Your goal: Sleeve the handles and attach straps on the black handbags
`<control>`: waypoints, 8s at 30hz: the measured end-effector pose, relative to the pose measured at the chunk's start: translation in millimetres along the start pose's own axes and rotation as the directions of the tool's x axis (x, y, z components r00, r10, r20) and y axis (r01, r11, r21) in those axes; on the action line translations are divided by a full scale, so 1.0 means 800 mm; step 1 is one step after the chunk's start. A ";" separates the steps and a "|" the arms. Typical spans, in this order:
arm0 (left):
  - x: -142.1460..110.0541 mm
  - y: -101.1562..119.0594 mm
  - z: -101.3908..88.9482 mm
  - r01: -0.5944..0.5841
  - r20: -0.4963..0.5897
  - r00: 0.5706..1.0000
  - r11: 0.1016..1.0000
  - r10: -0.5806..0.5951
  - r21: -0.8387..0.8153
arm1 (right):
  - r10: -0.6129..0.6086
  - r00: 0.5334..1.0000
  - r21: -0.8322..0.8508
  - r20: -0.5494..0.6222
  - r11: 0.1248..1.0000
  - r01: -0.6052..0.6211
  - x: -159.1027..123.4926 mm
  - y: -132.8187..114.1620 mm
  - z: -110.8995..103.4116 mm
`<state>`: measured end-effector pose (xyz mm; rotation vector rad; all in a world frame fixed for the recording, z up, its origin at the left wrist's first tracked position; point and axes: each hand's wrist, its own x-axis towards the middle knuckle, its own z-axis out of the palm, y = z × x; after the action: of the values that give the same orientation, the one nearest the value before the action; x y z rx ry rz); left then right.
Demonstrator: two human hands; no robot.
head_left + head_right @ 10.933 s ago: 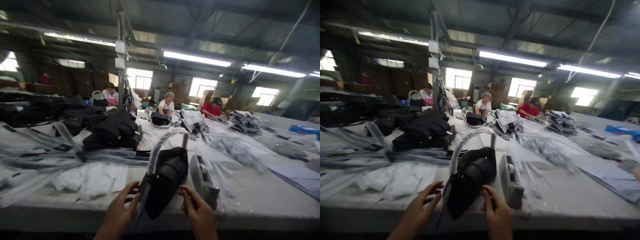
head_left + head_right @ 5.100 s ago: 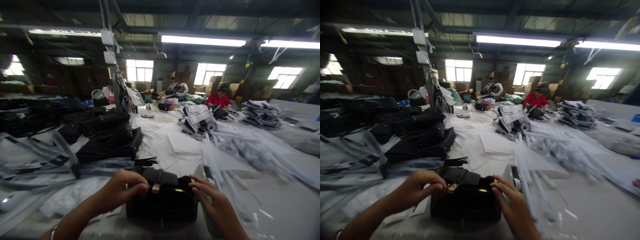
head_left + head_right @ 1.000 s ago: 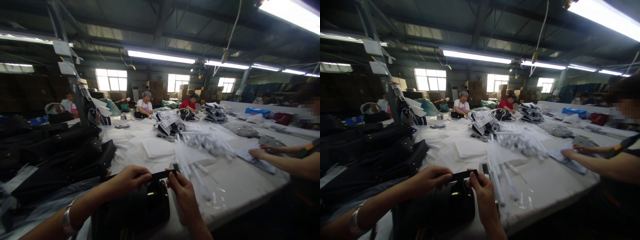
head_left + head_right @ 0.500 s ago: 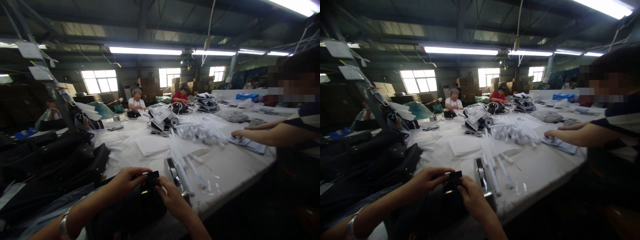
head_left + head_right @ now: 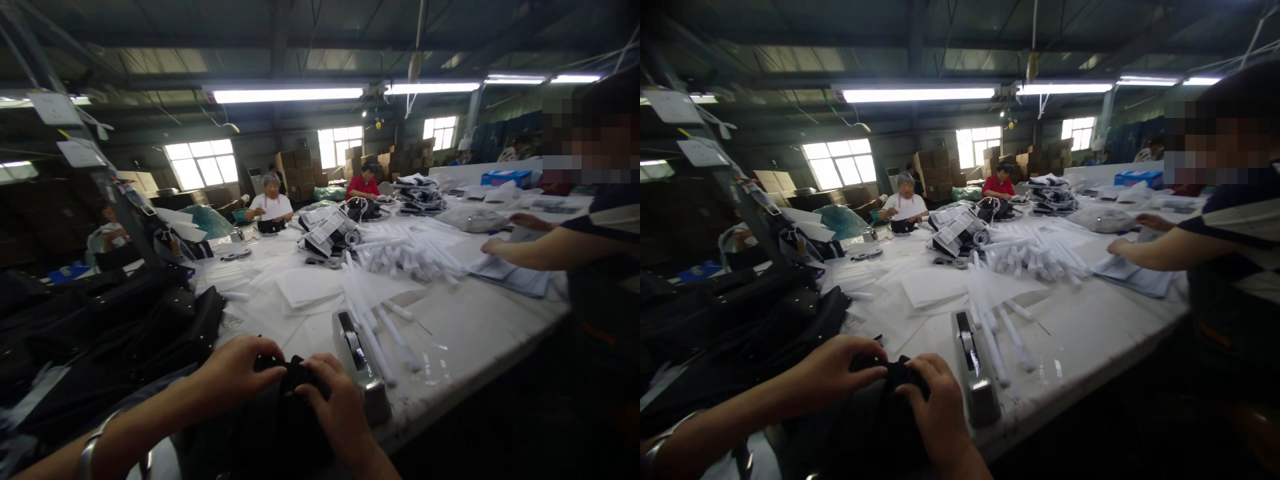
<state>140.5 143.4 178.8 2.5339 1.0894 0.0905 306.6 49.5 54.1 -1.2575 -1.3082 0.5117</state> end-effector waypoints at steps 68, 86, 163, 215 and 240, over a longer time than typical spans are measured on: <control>0.022 0.025 0.019 -0.065 0.317 0.948 0.963 -0.022 0.262 | -0.265 0.963 -0.143 -0.057 0.956 0.255 -0.021 0.023 0.027; 0.016 -0.001 0.039 -0.003 0.218 0.976 0.992 -0.025 0.126 | -0.029 0.993 -0.164 -0.111 0.986 0.010 -0.022 0.010 0.019; -0.024 0.002 0.064 -0.116 -0.010 0.993 0.993 0.117 0.035 | 0.446 0.884 -0.731 -0.139 0.556 -0.395 -0.076 0.023 -0.079; 0.013 0.029 0.055 0.442 0.358 0.865 0.871 -0.350 -0.215 | 0.303 0.918 0.223 0.257 0.905 -0.361 -0.025 0.015 -0.026; 0.005 0.015 0.091 0.357 0.201 0.933 0.837 -0.298 -0.415 | 0.252 0.930 -0.040 0.268 0.967 -0.251 -0.014 0.012 -0.013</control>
<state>166.8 115.9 115.8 1.8926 1.2681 0.0733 316.3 38.7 42.7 -1.4045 -1.3799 0.8902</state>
